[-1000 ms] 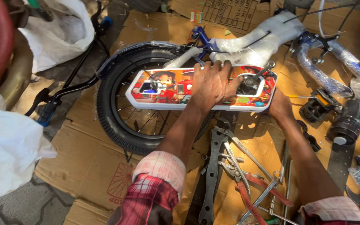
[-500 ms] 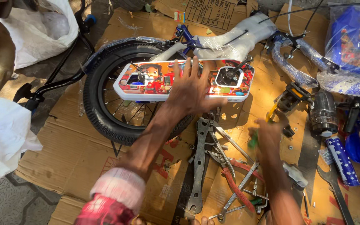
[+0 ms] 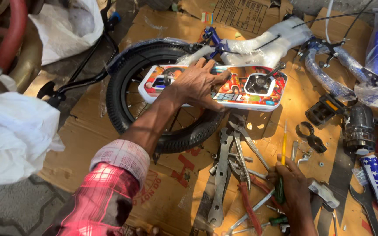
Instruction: The person assembles a small children's bicycle lying on cardboard on the ground. They work on the crank and chain area by hand, fit a white chain guard plate with cartoon graphics onto the frame, and use a screwdriver to tighten fasteners while holding the plate in place.
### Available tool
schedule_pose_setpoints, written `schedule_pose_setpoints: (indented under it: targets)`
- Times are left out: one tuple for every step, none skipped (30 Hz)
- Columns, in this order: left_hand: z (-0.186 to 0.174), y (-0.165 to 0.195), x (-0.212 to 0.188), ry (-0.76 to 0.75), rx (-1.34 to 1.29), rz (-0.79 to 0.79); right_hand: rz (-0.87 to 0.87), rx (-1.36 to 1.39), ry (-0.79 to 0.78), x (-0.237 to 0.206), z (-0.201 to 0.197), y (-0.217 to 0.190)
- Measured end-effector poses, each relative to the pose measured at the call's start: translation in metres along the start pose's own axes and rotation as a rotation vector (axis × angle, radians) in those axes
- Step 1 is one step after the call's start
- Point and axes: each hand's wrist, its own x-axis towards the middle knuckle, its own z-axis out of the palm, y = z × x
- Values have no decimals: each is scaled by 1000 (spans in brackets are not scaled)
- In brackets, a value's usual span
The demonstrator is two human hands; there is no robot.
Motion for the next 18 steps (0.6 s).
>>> schedule_pose_setpoints:
  targets:
    - [-1,-2,2,-79,-46,-35,-17,-57,-10,-2,0,-2]
    - [-1,-3,2,-165,-102,-71,-41,-35,-67,-6,1,-3]
    - [-2,-4,2,-173,-97,-74,-55,-23,-120,-11,1,-6]
    - [-2,-5,1,-176,-92,-69,-75,-8,-165,-19,0,-9]
    - [-1,-3,1,-164,-78,-56,-64,27,-88,-27,0,-14]
    - [-1,-2,0,-78,-60,-14,-52,72,-14,-36,4,-16]
    - [1,2,-3,-2,-49,21,-29,115,57,-49,7,-17]
    - [5,10,-4,79,-43,47,-65,111,88,-63,10,-17]
    - [9,18,-2,130,25,47,-101,110,116,-77,14,-17]
    - [15,29,1,182,92,44,-137,105,143,-90,17,-17]
    - [20,39,4,235,158,37,-191,-5,142,-102,19,-17]
    - [26,51,9,188,118,14,-238,-116,137,-114,21,-17]
    - [33,64,19,142,82,-8,-287,-225,130,-122,23,-17]
    - [38,73,29,97,47,-30,-310,-247,141,-129,26,-17]
    - [42,80,36,91,68,-38,-327,-271,152,-134,27,-18]
    - [45,83,44,86,88,-48,-344,-298,160,-138,28,-19]
    - [47,84,50,82,109,-62,-375,-358,161,-140,29,-20]
    - [48,84,55,119,127,-63,-406,-417,160,-141,30,-22]
